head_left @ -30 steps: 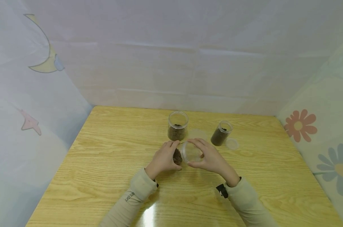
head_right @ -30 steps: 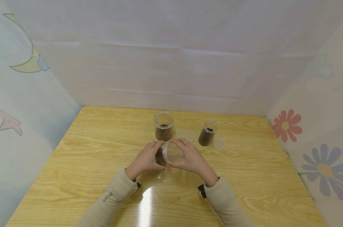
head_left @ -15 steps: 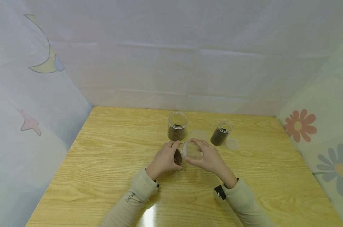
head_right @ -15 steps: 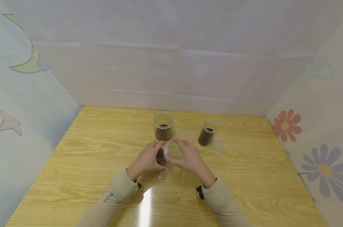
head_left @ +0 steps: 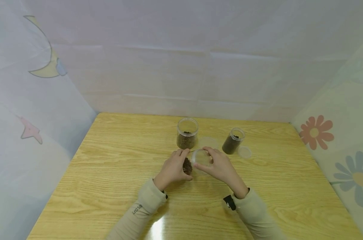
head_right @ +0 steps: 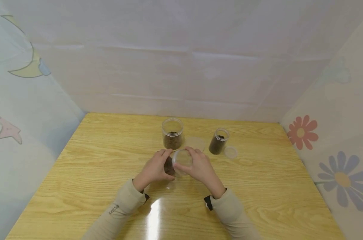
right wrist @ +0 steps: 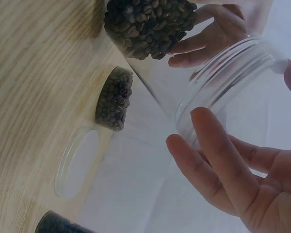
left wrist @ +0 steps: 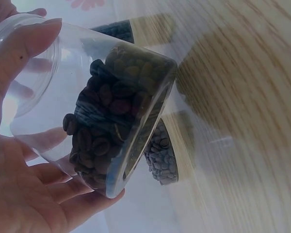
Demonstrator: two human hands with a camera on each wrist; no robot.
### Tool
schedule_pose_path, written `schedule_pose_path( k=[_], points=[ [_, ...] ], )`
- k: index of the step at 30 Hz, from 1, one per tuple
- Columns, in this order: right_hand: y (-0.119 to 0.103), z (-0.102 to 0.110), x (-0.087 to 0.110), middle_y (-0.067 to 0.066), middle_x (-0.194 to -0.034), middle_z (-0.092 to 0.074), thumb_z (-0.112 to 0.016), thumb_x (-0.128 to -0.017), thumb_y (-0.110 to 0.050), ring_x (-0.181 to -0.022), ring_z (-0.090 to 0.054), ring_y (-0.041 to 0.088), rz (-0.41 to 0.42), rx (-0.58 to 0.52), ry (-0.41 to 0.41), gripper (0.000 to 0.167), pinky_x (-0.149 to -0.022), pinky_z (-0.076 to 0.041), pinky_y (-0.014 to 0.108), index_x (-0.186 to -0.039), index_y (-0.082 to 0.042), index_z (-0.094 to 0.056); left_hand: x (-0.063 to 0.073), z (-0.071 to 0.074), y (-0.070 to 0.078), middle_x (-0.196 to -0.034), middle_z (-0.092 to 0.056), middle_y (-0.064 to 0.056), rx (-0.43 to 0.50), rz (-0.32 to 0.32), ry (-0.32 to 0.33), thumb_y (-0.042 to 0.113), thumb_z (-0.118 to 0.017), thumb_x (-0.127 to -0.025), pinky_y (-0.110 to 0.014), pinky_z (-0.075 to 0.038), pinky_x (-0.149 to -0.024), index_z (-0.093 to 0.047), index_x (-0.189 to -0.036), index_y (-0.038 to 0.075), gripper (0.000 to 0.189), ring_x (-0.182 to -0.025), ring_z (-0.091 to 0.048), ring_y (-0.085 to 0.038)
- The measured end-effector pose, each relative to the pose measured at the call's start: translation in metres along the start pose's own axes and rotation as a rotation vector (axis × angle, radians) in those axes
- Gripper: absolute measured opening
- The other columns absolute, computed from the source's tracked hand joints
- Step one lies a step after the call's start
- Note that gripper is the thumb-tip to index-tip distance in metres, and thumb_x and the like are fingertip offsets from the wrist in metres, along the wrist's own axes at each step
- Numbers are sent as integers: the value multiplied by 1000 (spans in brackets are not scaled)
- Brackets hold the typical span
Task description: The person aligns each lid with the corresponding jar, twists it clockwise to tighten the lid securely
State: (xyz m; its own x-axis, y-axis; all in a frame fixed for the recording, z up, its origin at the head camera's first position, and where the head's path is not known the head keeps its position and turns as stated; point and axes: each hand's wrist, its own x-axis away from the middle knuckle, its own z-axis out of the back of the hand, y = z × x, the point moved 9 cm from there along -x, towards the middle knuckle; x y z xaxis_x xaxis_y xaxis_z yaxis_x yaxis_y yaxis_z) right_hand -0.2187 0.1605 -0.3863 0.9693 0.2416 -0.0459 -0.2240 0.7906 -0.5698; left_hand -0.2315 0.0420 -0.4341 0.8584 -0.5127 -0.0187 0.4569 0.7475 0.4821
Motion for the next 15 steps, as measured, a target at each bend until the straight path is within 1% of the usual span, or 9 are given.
schedule_pose_path(
  k=[4,9,12,15],
  points=[
    [1,0,-2,18,-111,-59,-67,-77,-50,-74,-61,23,-16,19,12,67,-63,-50,37,-125,-5,-52,0,0,0,-126,-44,-14,1,-4,2,38,-85,-59,-44,-50,-74,-34,-136,10,96,-113,-44,-30],
    [1,1,-2,19,-104,-62,-66,-78,-48,-82,-61,26,-30,35,22,67,-66,-50,40,-122,1,-52,0,0,1,-126,-45,-14,-6,-4,0,38,-85,-59,-44,-50,-76,-34,-137,10,97,-113,-44,-30],
    [2,0,-2,18,-98,-63,-65,-79,-50,-83,-61,28,-63,26,10,68,-67,-49,41,-121,2,-52,0,0,1,-126,-45,-14,-10,-6,-3,38,-85,-60,-43,-50,-76,-34,-137,10,96,-114,-44,-30],
    [5,-1,-3,17,-95,-63,-63,-79,-53,-81,-61,28,-108,14,-9,68,-66,-50,40,-118,2,-53,0,1,2,-126,-45,-14,-7,-8,-3,38,-85,-60,-43,-49,-77,-35,-136,11,95,-114,-44,-30]
  ],
)
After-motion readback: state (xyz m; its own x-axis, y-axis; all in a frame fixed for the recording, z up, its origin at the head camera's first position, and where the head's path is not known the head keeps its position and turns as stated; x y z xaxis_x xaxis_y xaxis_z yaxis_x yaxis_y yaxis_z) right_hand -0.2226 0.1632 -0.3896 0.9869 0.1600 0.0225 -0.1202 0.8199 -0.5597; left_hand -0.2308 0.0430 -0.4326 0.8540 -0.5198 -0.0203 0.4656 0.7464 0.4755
